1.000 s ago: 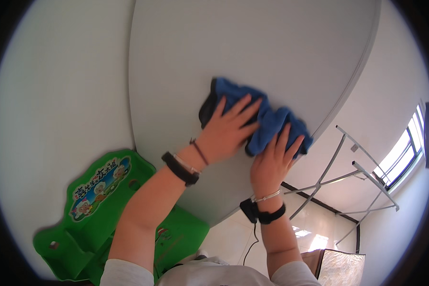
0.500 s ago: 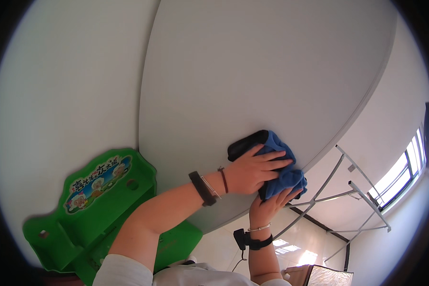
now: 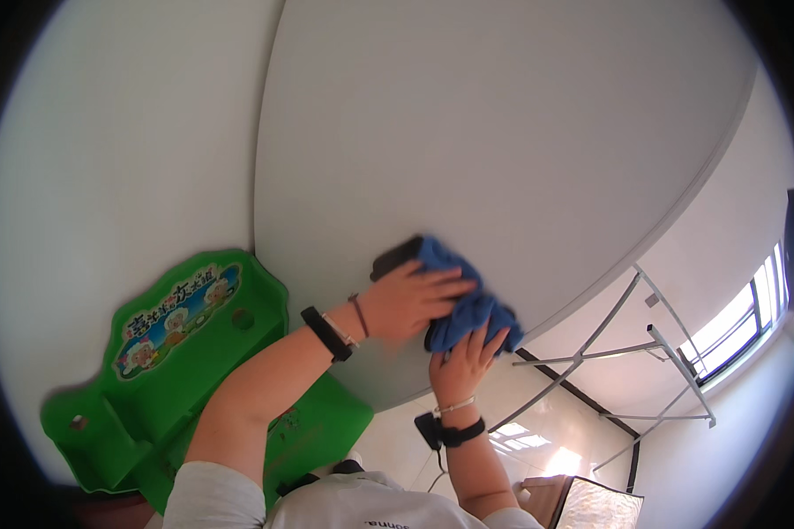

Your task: The person wipes a green child's desk, a white wall, a red door, and white wardrobe doors using a blue cloth.

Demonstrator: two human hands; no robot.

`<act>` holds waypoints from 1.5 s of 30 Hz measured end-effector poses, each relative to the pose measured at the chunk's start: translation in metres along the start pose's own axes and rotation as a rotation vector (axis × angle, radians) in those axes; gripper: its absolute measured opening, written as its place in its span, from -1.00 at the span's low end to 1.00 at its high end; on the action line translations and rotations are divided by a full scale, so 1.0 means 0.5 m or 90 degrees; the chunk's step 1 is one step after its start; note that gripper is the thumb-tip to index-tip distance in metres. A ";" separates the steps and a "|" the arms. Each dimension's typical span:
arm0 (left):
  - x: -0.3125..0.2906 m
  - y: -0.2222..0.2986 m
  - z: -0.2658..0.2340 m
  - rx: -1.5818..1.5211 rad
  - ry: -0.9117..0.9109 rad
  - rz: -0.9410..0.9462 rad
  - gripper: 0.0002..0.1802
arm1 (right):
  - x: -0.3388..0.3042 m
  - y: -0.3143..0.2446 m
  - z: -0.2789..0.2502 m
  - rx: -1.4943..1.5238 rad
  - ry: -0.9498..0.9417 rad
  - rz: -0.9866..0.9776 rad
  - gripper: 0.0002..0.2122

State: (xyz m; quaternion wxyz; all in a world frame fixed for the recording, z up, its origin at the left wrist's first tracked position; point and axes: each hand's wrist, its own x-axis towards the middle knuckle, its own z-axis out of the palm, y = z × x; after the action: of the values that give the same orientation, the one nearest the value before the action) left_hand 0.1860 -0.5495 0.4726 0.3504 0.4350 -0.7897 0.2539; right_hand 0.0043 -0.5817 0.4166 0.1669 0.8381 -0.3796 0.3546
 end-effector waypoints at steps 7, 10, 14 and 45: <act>-0.047 0.108 0.168 -0.096 0.250 -0.423 -0.55 | 0.044 0.006 0.002 -0.007 0.106 -0.124 -0.56; -0.104 0.199 0.265 -0.192 0.161 -0.471 -0.48 | -0.032 0.053 0.020 -0.013 0.074 -0.171 -0.63; -0.147 0.199 0.270 -0.200 0.097 -0.416 -0.48 | -0.047 0.064 0.018 0.014 0.066 -0.199 -0.66; -0.295 0.091 0.379 -0.342 0.302 -0.779 -0.21 | 0.127 -0.181 0.089 0.199 -0.171 -0.504 -0.69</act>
State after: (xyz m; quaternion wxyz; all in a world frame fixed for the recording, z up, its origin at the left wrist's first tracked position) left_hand 0.1390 -0.5856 0.2356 0.6879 0.6321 -0.3412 -0.1044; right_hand 0.1228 -0.5796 0.4303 0.1105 0.9726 0.0100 0.2044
